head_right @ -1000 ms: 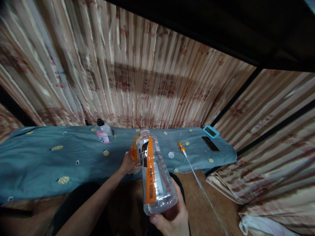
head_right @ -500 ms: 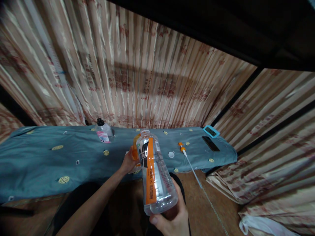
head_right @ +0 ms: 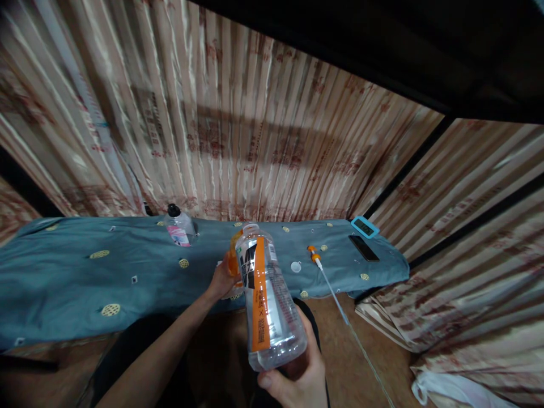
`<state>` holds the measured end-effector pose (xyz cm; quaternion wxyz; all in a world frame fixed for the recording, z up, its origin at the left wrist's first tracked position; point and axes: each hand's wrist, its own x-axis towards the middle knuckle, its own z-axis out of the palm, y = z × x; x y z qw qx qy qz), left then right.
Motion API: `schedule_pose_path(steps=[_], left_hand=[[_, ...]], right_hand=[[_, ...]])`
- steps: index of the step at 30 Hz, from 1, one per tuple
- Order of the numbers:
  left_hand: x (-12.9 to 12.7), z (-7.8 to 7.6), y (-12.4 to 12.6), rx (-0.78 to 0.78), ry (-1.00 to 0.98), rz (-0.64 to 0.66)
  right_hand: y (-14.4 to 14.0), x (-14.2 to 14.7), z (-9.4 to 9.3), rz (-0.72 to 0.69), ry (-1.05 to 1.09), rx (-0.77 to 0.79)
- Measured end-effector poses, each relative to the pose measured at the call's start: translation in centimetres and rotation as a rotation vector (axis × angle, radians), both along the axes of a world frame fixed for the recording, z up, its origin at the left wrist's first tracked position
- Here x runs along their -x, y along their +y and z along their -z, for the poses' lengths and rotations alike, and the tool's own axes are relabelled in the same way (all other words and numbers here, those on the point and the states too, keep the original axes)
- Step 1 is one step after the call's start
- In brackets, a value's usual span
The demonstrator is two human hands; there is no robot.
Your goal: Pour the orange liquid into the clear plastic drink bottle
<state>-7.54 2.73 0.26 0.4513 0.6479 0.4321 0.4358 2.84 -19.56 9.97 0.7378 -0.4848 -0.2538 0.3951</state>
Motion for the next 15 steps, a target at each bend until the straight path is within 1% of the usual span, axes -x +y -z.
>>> schedule_pose_path(steps=[4,9,12,15], left_hand=[[0.06,-0.03,-0.01,0.016,0.003,-0.009],[0.24,-0.01,-0.07,0.008,0.02,0.014],[0.29,0.17,-0.02,-0.016,0.052,0.007],[0.23,0.44,0.13,-0.03,0.041,0.009]], right_hand=[[0.02,-0.1,0.07,-0.037,-0.012,-0.01],[0.01,-0.23,0.31,-0.03,-0.06,-0.009],[0.1,-0.17,0.16,-0.022,-0.068,-0.018],[0.19,-0.05,-0.13,-0.01,-0.067,-0.019]])
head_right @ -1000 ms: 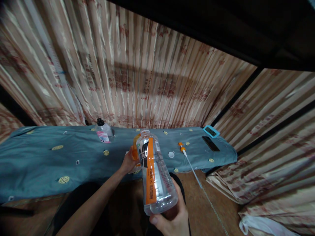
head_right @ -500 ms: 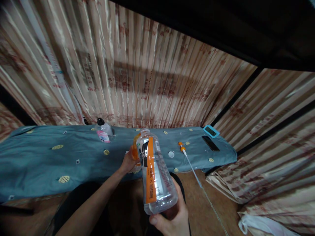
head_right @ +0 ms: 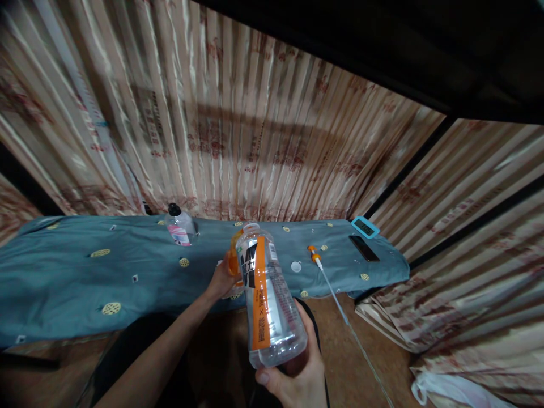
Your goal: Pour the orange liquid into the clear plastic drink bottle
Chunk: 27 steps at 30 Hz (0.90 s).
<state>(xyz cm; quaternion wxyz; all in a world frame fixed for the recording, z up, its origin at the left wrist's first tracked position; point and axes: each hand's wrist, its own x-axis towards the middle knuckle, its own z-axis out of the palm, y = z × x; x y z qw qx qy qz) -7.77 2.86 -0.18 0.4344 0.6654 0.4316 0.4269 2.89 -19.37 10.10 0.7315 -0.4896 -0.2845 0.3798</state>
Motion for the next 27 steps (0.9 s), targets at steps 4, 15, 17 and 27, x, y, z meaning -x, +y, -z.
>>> schedule_pose_path(steps=[4,15,17,27], left_hand=[[-0.1,0.27,0.18,0.003,-0.015,-0.006],[0.04,-0.14,-0.12,0.019,-0.043,0.005],[0.03,-0.08,-0.09,0.02,-0.038,0.004],[-0.14,0.41,0.08,0.052,-0.083,0.012]], right_hand=[[0.01,0.19,-0.28,-0.005,0.006,0.036],[0.09,0.68,-0.79,0.03,0.034,0.055],[0.05,0.69,-0.84,0.036,0.032,0.064],[-0.19,0.73,-1.01,0.005,-0.019,0.083]])
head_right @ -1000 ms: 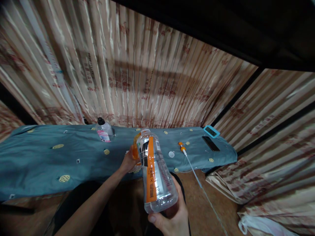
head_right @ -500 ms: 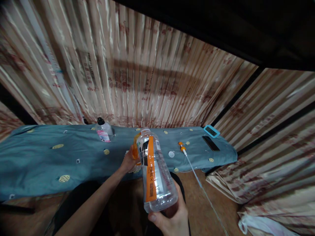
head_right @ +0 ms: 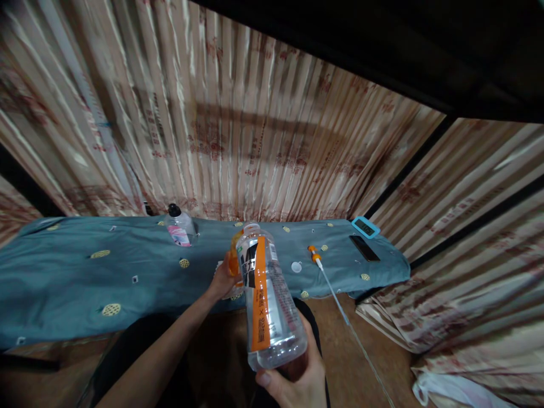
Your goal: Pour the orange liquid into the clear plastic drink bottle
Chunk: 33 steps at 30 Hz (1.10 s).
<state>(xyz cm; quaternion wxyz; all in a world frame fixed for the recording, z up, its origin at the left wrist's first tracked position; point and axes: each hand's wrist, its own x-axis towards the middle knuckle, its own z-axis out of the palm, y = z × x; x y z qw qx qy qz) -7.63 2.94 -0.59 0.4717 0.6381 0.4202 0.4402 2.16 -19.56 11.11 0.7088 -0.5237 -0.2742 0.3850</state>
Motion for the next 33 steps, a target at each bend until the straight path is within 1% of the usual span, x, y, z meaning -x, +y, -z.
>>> schedule_pose_path(steps=[4,7,13,16,19,25,29,33], left_hand=[[0.0,-0.65,-0.23,0.002,-0.004,-0.012],[-0.02,-0.88,-0.3,-0.006,-0.007,-0.003],[-0.12,-0.92,-0.31,0.042,0.005,-0.032],[-0.1,-1.05,-0.36,0.051,-0.014,-0.02],[-0.04,-0.91,-0.29,0.037,-0.019,-0.005],[-0.09,-0.18,0.01,-0.001,-0.05,0.006],[-0.11,-0.28,-0.09,0.015,-0.041,-0.019],[0.01,-0.45,-0.17,0.01,-0.024,-0.008]], right_hand=[[-0.03,0.2,-0.31,0.027,0.047,-0.013],[-0.05,0.19,-0.19,0.014,0.07,-0.014],[0.01,-0.18,0.43,0.005,0.031,-0.029],[0.08,-0.28,0.41,-0.008,0.016,-0.033],[0.06,-0.36,0.34,-0.013,-0.004,-0.023],[-0.1,-0.63,0.58,-0.026,-0.033,0.018],[-0.1,-0.65,0.53,-0.028,-0.054,0.034],[0.02,-0.28,0.21,-0.008,-0.001,0.002]])
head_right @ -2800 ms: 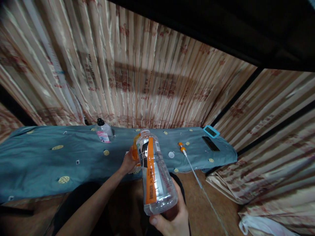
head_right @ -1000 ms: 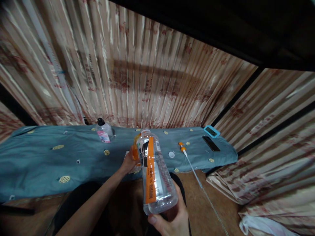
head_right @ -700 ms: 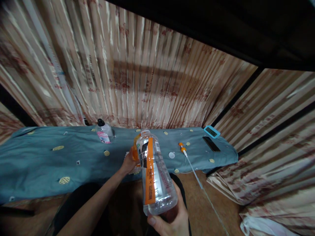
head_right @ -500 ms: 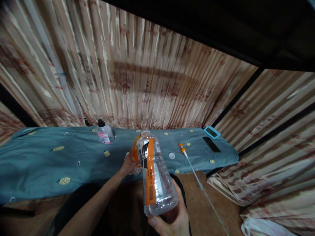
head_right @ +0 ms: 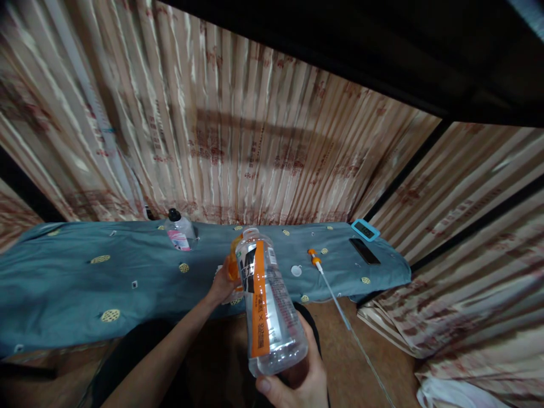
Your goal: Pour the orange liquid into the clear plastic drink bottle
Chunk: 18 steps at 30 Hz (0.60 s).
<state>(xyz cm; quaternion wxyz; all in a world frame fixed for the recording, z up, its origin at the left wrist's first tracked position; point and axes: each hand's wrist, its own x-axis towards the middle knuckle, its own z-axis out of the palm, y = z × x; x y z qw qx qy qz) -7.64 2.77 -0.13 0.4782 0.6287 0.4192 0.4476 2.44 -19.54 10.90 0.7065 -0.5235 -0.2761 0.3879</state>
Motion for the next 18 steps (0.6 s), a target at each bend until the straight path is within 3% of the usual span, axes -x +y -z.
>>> schedule_pose_path(steps=[5,18], left_hand=[[0.09,-0.13,0.02,-0.008,0.038,0.0],[-0.01,-0.07,-0.03,0.005,0.017,-0.019]], right_hand=[[0.16,0.38,-0.38,0.04,0.065,-0.049],[-0.1,-0.23,0.19,0.03,-0.085,0.008]])
